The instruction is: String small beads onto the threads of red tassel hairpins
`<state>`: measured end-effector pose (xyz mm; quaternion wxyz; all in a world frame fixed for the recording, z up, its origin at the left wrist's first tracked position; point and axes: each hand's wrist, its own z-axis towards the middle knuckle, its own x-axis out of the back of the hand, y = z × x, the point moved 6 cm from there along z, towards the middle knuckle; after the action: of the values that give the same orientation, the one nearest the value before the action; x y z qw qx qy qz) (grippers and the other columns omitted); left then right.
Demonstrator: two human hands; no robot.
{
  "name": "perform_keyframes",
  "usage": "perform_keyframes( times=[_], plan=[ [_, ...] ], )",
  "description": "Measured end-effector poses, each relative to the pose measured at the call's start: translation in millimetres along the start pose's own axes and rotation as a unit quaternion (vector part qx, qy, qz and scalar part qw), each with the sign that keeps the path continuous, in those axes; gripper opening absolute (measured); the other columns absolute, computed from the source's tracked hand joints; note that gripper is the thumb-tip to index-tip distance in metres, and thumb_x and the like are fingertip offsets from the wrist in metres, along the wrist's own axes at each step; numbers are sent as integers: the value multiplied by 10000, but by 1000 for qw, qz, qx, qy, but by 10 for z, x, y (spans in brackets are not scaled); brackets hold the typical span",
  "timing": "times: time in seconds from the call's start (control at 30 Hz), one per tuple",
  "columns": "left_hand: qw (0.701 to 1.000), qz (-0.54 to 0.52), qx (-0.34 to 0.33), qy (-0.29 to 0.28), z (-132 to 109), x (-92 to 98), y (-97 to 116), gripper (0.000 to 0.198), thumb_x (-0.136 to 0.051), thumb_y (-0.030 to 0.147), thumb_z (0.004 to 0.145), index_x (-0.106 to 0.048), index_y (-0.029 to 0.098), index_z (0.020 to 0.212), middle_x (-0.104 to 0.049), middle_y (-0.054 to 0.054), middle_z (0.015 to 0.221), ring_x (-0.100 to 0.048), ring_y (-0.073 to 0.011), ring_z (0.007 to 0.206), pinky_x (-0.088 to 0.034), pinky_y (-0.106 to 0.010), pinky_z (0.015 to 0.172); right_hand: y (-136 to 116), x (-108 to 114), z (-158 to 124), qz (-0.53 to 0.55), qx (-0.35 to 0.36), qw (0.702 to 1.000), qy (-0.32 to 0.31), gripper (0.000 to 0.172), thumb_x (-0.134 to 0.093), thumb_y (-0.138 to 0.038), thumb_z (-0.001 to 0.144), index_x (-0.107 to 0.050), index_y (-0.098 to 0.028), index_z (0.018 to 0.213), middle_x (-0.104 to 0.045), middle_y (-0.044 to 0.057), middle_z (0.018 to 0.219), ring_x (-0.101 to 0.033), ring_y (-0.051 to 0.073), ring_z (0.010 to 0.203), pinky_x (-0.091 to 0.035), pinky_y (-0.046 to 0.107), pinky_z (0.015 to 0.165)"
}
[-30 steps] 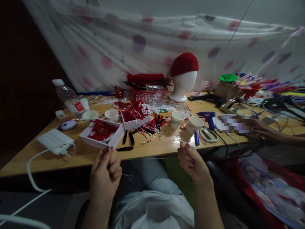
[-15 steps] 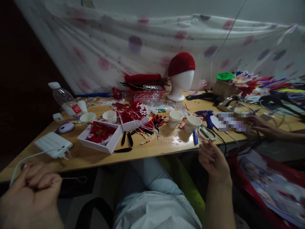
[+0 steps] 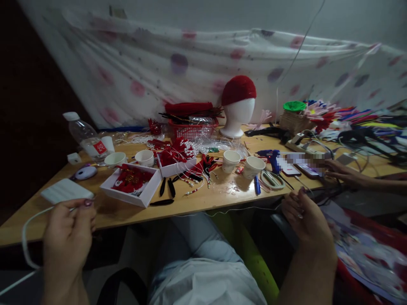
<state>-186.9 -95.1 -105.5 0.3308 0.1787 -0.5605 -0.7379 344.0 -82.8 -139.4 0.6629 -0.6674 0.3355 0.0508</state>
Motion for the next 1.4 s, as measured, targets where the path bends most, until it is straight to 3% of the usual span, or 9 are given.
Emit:
perform_keyframes(
  times=[0.2, 0.3, 0.57, 0.7, 0.83, 0.97, 1.1, 1.23, 1.4],
  plan=[
    [983, 142, -84, -86, -84, -140, 120, 207, -614, 449, 759, -606, 260, 841, -731, -31, 884, -685, -271, 903, -522, -392, 815, -94, -456, -203, -132, 23, 986, -103, 472, -795, -594, 714, -601, -165, 676, -401, -52, 540, -315, 33, 428, -263, 141, 375],
    [987, 79, -121, -71, -134, -184, 274, 208, -639, 445, 783, -610, 245, 830, -712, -76, 1135, -634, -307, 1128, -455, -456, 1000, -101, -741, -317, -196, 16, 961, -194, 468, -676, -613, 824, -583, -175, 688, -410, -33, 569, -332, 66, 466, -248, 190, 409],
    [983, -94, -131, -88, -136, -366, 595, 163, -706, 361, 822, -649, 211, 852, -709, -68, 1147, -580, -243, 1231, -350, -411, 1136, -206, -1176, -453, -347, 87, 880, -311, 475, -465, -576, 973, -565, -187, 719, -434, -15, 615, -352, 107, 534, -249, 244, 465],
    [967, -223, -12, -124, -261, -600, 607, 264, -796, 403, 733, -658, 209, 847, -750, -48, 1005, -670, -212, 1041, -444, -369, 1044, -227, -1362, -525, -352, 120, 873, -316, 479, -477, -580, 968, -552, -184, 709, -449, -15, 615, -354, 105, 526, -245, 242, 460],
    [884, -269, 149, -353, -831, -1342, 611, 439, -826, 535, 661, -605, 182, 799, -745, -74, 854, -707, -204, 826, -550, -358, 853, -14, -1757, -669, -348, 115, 837, -406, 495, -480, -608, 955, -528, -186, 700, -491, -17, 615, -392, 91, 505, -290, 232, 464],
    [811, -296, 224, -452, -1278, -1808, 631, 513, -774, 627, 668, -529, 197, 803, -544, 54, 546, -493, -82, 432, -427, -187, 440, 235, -1960, -667, -334, 66, 831, -440, 412, -562, -554, 935, -527, -183, 758, -507, -35, 608, -422, 85, 524, -308, 207, 472],
    [805, -295, 286, -427, -1252, -1816, 552, 490, -805, 521, 649, -447, 212, 776, -317, 139, 485, -152, -15, 350, -92, -125, 314, 401, -1839, -495, -216, -10, 891, -398, 370, -743, -475, 826, -528, -180, 767, -463, -76, 533, -363, 54, 450, -268, 172, 425],
    [779, -315, 325, -435, -1227, -1736, 509, 492, -803, 483, 656, -411, 238, 824, -252, 159, 496, -59, -22, 364, -70, -124, 290, 622, -1724, -426, -31, -139, 906, -399, 429, -838, -438, 714, -479, -204, 736, -333, -127, 481, -173, 27, 380, -183, 142, 353],
    [747, -330, 345, -463, -1306, -1699, 483, 461, -782, 468, 720, -399, 249, 852, -184, 162, 524, -11, -23, 365, -65, -106, 268, 759, -1648, -406, 50, -183, 904, -384, 547, -821, -514, 671, -348, -242, 707, -153, -150, 480, -3, 44, 393, -88, 132, 301]
  ],
)
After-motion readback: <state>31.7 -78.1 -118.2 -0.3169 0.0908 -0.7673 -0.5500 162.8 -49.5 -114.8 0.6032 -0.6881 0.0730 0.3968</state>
